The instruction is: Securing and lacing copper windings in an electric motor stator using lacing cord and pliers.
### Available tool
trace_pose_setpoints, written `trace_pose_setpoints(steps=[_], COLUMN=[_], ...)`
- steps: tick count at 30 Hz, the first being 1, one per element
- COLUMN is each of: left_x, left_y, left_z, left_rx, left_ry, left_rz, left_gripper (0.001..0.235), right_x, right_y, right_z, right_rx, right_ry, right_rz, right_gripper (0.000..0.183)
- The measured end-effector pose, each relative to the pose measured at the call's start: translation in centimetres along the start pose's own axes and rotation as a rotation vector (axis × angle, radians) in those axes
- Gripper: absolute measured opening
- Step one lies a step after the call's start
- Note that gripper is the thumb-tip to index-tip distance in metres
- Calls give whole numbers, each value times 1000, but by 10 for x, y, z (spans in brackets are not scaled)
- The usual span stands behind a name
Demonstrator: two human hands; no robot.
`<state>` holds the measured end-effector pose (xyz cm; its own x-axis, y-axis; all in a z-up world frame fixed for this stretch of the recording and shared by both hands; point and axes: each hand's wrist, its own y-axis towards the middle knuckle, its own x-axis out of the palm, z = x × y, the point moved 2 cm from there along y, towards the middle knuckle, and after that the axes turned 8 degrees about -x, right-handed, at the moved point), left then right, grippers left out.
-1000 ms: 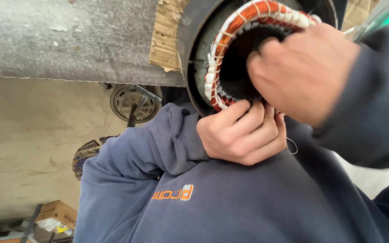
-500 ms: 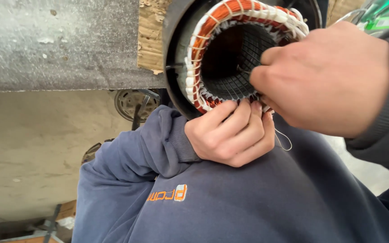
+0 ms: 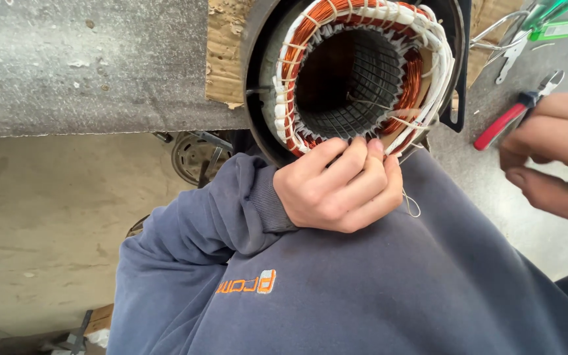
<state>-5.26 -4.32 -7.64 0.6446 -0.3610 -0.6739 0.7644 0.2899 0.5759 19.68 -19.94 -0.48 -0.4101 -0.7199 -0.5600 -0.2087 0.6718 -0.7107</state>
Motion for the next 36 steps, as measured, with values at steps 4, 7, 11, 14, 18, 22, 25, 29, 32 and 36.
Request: trace_pose_setpoints(steps=[4, 7, 11, 14, 18, 22, 25, 29, 32, 36], left_x=[-1, -6, -7, -6, -5, -4, -4, -1, -1, 0], left_y=[4, 11, 14, 16, 12, 10, 10, 11, 12, 10], left_z=[0, -2, 3, 3, 1, -2, -2, -1, -1, 1], left_rx=[36, 89, 82, 66, 68, 71, 62, 55, 58, 39], left_ry=[13, 16, 7, -3, 3, 14, 14, -9, -8, -7], left_rz=[-24, -100, -119, -129, -112, -82, -87, -91, -114, -101], left_gripper=[11, 12, 13, 19, 12, 9, 15, 14, 8, 12], right_x=[-27, -58, -72, -71, -75, -57, -59, -50, -36, -41], right_y=[18, 52, 85, 97, 83, 51, 47, 59, 51, 36], right_z=[-29, -58, -73, -65, -47, -5, -8, -10, 6, 10], right_rx=[-156, -213, -180, -102, -331, -632, -689, -275, 19, -642], right_ry=[-31, -237, -542, -523, -133, 566, 636, 469, 334, 623], right_rz=[293, 374, 275, -34, 29, -91, 208, -251, -526, 113], right_gripper=[52, 47, 31, 26, 19, 13, 23, 30, 44, 22])
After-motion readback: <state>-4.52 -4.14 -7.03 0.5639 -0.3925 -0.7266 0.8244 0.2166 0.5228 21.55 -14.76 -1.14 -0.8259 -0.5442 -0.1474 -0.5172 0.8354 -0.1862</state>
